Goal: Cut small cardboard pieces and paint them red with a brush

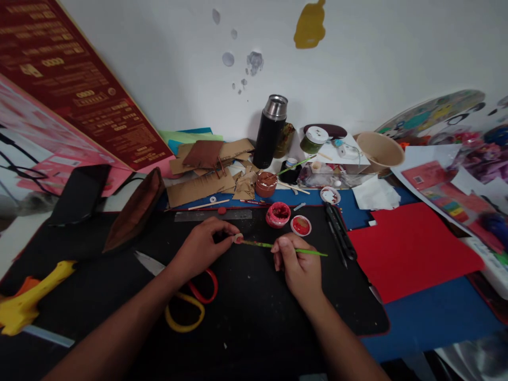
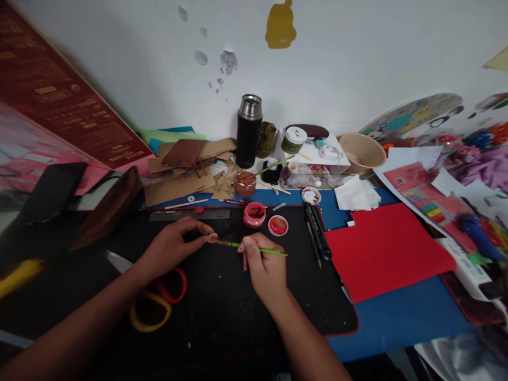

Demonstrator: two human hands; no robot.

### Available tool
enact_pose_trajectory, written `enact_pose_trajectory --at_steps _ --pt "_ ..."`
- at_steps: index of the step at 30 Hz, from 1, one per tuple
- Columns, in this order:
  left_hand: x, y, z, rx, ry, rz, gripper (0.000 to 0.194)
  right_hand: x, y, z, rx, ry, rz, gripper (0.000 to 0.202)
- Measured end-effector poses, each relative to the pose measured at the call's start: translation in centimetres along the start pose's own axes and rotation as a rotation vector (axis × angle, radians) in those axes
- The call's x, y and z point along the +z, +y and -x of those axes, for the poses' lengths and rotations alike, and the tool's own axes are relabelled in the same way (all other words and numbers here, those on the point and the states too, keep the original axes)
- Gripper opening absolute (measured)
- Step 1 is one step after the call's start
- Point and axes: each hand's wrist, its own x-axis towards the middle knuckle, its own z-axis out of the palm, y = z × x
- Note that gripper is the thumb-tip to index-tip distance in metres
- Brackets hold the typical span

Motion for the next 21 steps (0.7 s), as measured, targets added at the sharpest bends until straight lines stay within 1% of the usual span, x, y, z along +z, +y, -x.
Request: enact_pose_trajectory --at_steps 3,6,8,12,14,18,21 --pt "0.00 -0.06 0.00 0.001 0.007 0.001 0.012 0.06 0.04 -0.04 0.011 -0.004 0.022 0.042" --pt "-0.01 -0.09 0.00 0.006 0.008 0.000 0.012 -0.13 0.19 -0.12 0.024 0.057 0.021 0.042" --pt "-0.02 -0.10 0.00 0.009 0.003 -0.001 0.012 -0.22 0.20 -0.08 0.026 0.074 0.004 0.042" --pt "-0.02 -0.09 -0.02 0.005 0.002 0.006 0.015 -0.05 0.00 0.10 0.019 0.007 -0.011 0.043" --pt "-0.04 -0.07 -0.03 -0.002 0.000 0.004 0.017 0.08 -0.03 0.09 0.017 -0.006 0.009 0.043" --pt "-0.16 -0.04 -0.05 -0.006 0.007 0.004 0.019 -0.03 0.18 -0.13 0.030 0.066 0.016 0.042" --pt "-0.25 -0.14 -0.09 0.003 0.003 0.006 0.017 -0.24 0.27 -0.20 0.049 0.117 -0.015 0.044"
